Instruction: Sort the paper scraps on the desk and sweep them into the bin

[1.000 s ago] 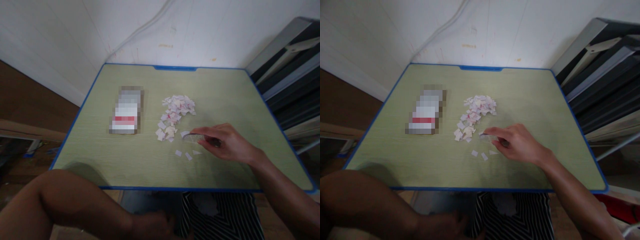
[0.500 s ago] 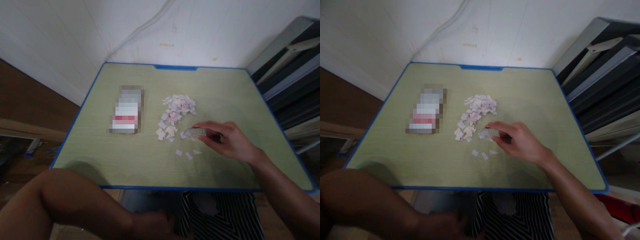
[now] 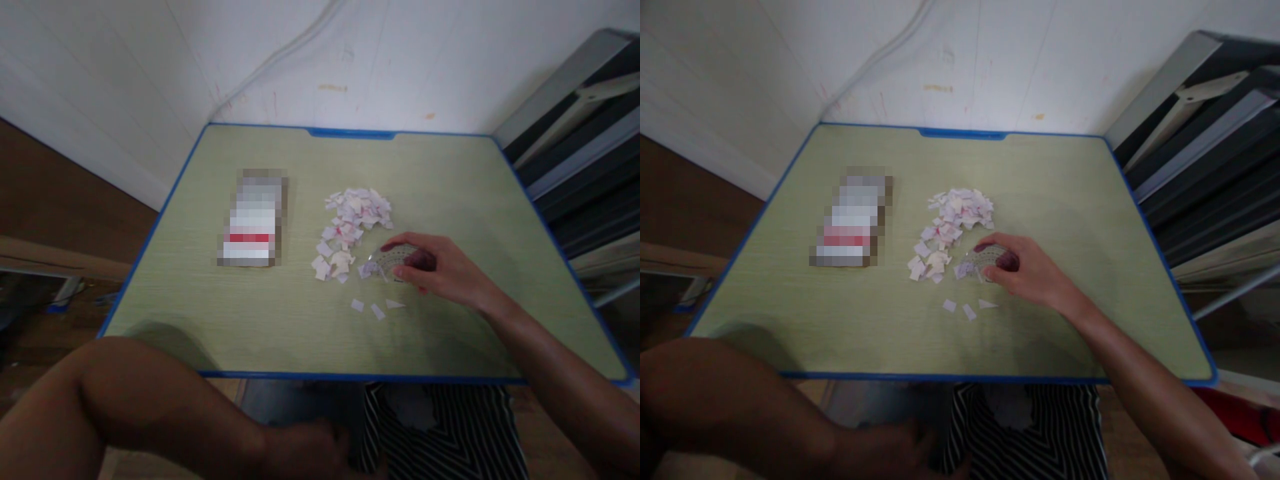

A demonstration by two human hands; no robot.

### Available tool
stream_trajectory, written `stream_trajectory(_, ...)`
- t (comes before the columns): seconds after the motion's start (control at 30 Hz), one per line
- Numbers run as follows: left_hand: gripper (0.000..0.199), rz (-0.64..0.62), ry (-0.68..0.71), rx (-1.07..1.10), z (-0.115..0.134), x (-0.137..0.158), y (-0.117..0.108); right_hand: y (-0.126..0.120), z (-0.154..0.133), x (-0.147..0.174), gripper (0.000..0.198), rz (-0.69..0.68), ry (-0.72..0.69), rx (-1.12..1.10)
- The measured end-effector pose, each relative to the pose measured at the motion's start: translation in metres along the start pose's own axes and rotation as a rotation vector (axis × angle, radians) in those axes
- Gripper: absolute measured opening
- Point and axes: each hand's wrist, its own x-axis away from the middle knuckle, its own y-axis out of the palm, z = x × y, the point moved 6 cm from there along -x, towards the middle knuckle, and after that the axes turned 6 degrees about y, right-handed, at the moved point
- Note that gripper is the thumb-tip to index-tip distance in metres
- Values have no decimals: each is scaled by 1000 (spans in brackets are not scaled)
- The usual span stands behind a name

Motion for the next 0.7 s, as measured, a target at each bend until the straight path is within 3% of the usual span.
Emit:
stream_trajectory(0.2,58,-22,19,17,-5,0,-6,2,3,-1,32,-64,28,-113)
stream_trajectory(0.43,60,-29,1,7,-3,0,-7,2,4,-2,32,-64,16,-85)
stream_trajectory(0.7,57,-4,-21,15,-6,1,-5,2,-11,14,29,71,-302,216)
